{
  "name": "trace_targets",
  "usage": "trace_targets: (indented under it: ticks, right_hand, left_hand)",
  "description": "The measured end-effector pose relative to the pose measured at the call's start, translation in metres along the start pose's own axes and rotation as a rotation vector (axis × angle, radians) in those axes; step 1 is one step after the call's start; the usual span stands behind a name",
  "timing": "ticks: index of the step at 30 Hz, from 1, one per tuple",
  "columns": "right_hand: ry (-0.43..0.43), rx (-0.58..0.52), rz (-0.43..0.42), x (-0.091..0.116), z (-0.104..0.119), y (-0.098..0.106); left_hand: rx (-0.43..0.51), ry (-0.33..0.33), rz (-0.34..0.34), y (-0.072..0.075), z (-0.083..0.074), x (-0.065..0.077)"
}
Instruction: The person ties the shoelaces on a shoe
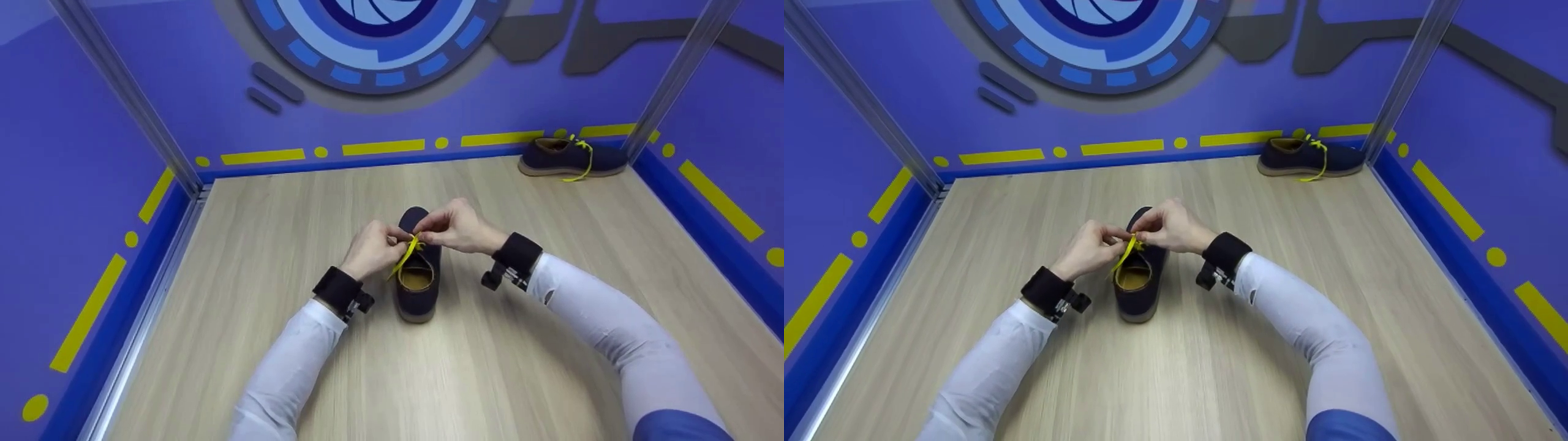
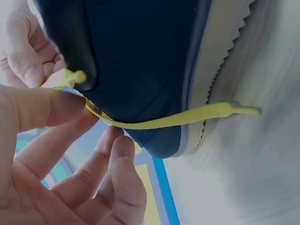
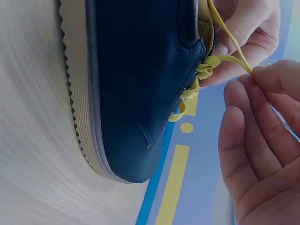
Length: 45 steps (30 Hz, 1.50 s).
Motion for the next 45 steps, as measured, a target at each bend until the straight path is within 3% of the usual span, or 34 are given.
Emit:
trace_targets:
  ticks: [6,16,23,33,45]
  right_hand:
    - [0.018,-0.037,0.021,0.001,0.024,0.003]
    - [-0.005,-0.026,0.036,0.002,0.026,0.002]
    - [0.010,-0.040,0.066,0.001,0.028,0.000]
    - [-0.199,-0.200,0.155,0.000,0.015,-0.007]
    - [-0.185,-0.222,0.120,-0.002,0.011,-0.010]
  left_hand:
    - [-0.090,-0.032,-0.036,0.002,-0.005,0.000]
    - [-0.202,-0.059,-0.040,0.002,-0.011,0.003]
    - [-0.139,-0.060,-0.019,0.001,-0.016,0.000]
    - [-0.031,-0.096,-0.066,0.003,-0.018,-0.002]
    - [-0.034,-0.090,-0.096,0.007,-0.017,-0.001]
Point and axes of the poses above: each hand's wrist, its own x-axis away from the middle knuckle, its own y-axis out of the back of the hand, z = x × y, the point moved 8 cm from there along -x, towards the middle knuckle
